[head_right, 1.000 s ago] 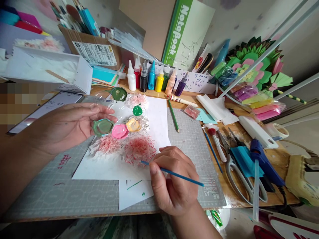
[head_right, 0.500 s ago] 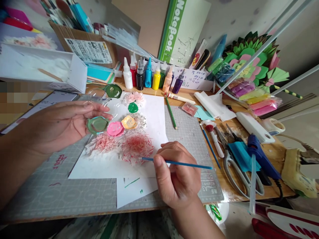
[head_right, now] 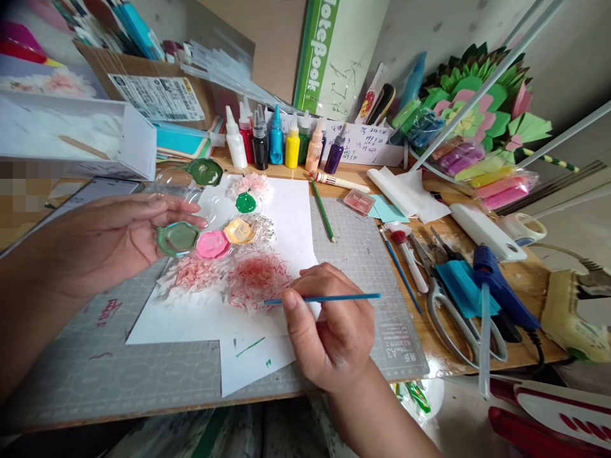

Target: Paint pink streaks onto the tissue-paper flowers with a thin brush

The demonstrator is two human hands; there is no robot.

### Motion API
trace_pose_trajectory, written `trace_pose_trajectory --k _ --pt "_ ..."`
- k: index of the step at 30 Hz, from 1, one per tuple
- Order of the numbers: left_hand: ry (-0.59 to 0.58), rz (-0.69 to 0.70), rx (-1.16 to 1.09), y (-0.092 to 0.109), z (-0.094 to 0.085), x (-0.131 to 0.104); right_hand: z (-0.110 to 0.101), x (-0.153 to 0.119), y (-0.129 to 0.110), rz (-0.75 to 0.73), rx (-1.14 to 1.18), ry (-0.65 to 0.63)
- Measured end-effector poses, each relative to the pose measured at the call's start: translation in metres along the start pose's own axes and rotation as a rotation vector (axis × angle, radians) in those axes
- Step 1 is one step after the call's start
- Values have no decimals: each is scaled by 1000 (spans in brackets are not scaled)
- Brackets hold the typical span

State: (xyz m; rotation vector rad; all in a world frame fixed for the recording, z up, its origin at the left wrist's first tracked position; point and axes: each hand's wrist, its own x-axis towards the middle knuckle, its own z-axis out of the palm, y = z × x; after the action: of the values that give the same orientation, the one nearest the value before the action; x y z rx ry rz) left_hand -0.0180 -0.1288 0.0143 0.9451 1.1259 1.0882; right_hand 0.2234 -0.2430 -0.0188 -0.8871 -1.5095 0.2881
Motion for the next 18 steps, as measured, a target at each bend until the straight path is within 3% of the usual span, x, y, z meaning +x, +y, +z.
trace_pose_trajectory --k 6,10,15,18 --pt "-15 2 -9 -2 -2 0 0 0 0 28 -12 -17" --pt "-41 -13 -20 -1 -3 -1 0 -1 2 7 -2 55" --pt "-55 -7 -47 0 -4 -2 0 0 2 57 -59 -19" --pt "-59 -26 -44 0 -4 -3 1 -1 4 34 -45 65"
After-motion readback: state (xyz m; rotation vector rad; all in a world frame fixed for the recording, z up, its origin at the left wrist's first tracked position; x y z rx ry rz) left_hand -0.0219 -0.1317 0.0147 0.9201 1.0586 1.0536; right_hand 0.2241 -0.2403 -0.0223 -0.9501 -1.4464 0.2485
